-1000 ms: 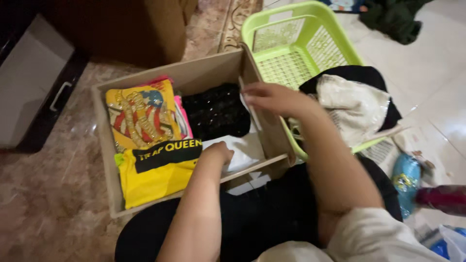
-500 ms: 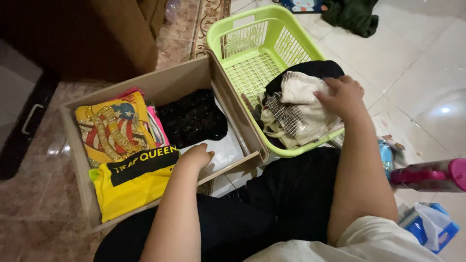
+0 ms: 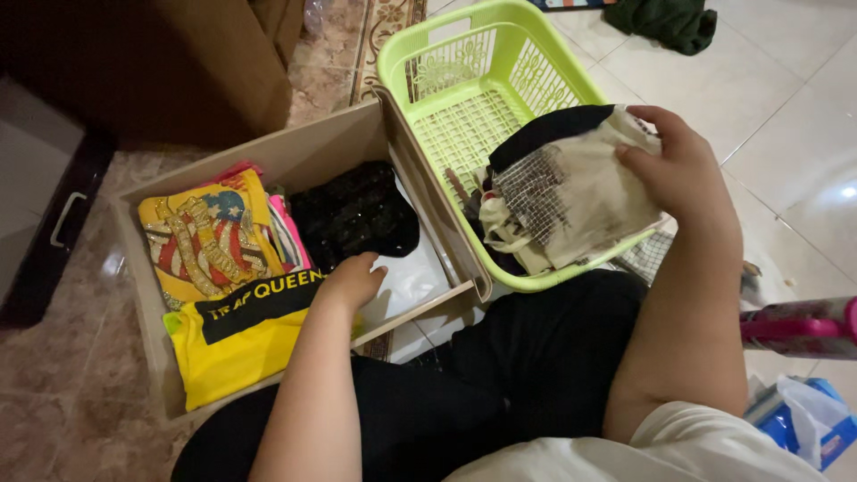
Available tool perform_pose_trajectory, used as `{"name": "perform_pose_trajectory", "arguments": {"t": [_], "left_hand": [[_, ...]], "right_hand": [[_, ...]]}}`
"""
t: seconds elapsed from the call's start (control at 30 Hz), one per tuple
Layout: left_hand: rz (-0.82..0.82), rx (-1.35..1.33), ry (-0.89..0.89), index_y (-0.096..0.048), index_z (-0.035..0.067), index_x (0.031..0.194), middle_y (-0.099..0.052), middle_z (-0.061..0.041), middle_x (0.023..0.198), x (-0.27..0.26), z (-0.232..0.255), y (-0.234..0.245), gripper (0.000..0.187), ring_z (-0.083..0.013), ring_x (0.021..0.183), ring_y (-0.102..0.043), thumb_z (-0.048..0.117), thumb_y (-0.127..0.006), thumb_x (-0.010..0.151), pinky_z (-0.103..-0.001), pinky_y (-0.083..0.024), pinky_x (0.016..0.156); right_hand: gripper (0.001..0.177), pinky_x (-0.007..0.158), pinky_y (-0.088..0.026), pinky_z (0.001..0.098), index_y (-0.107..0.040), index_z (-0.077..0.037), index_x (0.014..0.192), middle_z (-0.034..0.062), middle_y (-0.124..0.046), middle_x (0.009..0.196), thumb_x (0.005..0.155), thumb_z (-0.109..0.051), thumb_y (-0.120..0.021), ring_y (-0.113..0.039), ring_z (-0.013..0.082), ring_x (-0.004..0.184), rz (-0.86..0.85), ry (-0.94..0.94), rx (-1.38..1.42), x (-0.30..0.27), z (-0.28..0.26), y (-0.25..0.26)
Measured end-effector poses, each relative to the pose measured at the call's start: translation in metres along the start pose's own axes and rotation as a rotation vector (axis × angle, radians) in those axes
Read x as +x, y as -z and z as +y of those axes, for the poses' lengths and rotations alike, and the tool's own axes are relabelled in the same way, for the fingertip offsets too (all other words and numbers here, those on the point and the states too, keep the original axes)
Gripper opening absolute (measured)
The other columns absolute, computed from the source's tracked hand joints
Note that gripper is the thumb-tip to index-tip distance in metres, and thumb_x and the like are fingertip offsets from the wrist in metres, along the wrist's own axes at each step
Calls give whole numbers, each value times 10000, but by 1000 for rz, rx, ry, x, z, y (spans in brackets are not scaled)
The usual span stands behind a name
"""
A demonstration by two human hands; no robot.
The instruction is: The person organizes clothes by transferring folded items from a green laundry basket into a drawer. They handle various garments, including shirts and pants, and place them neatly into the drawer.
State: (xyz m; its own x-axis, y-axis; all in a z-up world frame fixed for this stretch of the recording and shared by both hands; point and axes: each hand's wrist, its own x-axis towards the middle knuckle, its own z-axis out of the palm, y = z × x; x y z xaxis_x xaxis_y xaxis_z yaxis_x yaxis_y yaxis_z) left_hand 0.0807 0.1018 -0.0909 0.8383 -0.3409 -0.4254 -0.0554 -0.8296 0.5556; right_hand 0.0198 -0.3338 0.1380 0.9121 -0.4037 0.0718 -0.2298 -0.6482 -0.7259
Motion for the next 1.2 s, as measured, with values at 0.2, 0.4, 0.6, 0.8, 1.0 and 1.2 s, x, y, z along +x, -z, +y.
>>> {"name": "perform_pose_trajectory", "arguments": {"t": [0.2, 0.4, 0.6, 0.8, 1.0, 1.2], "left_hand": [[46, -32, 51, -654, 107, 1333, -666, -220, 1290, -13, 20, 15, 468, -390, 1214, -626, 351, -610, 936, -460, -495, 1031], [186, -169, -78, -667, 65, 1294, -684, -227, 1254, -5, 10, 9, 472, -385, 1188, -644, 379, -617, 945, -437, -510, 1001], [63, -869, -58, -594, 112, 1392, -670, -84, 1356, 14, 20, 10, 661, -216, 1142, -651, 586, -497, 943, -415, -541, 918], [-194, -1672, -263, -460, 86, 1518, -568, -102, 1481, -7, 27, 48, 931, -256, 1212, -625, 780, -319, 914, -458, -511, 1035], [-223, -1920, -174, -422, 43, 1545, -533, -149, 1536, 12, 14, 38, 1058, -323, 1382, -535, 855, -236, 893, -501, -429, 1130], [125, -1493, 453, -232, 154, 1627, -260, -146, 1670, 44, -2, 11, 945, -313, 1542, -241, 802, -256, 939, -478, -185, 1251]], "right_hand": [[564, 869, -582, 320, -591, -71, 1479, 124, -674, 1265, 923, -23, -670, -695, 200, 1056, 62, 115, 265, -25, -43, 0], [539, 1027, -581, 311, -542, 8, 1507, 124, -661, 1383, 983, 32, -668, -684, 191, 1211, 70, 364, 558, -47, -93, -11], [524, 1083, -584, 329, -541, 12, 1457, 125, -656, 1366, 946, 41, -653, -676, 201, 1226, -14, 391, 847, -58, -158, -38], [551, 1030, -606, 364, -514, -1, 1462, 147, -658, 1343, 940, 42, -684, -701, 224, 1172, -183, 324, 1024, -34, -184, -105], [557, 889, -598, 316, -544, -29, 1410, 138, -689, 1232, 877, 4, -703, -711, 183, 1018, -242, 230, 847, -13, -184, -187], [541, 976, -576, 379, -556, -45, 1443, 159, -676, 1325, 931, 2, -727, -691, 262, 1159, -45, 565, 365, 7, -182, -230]]}}
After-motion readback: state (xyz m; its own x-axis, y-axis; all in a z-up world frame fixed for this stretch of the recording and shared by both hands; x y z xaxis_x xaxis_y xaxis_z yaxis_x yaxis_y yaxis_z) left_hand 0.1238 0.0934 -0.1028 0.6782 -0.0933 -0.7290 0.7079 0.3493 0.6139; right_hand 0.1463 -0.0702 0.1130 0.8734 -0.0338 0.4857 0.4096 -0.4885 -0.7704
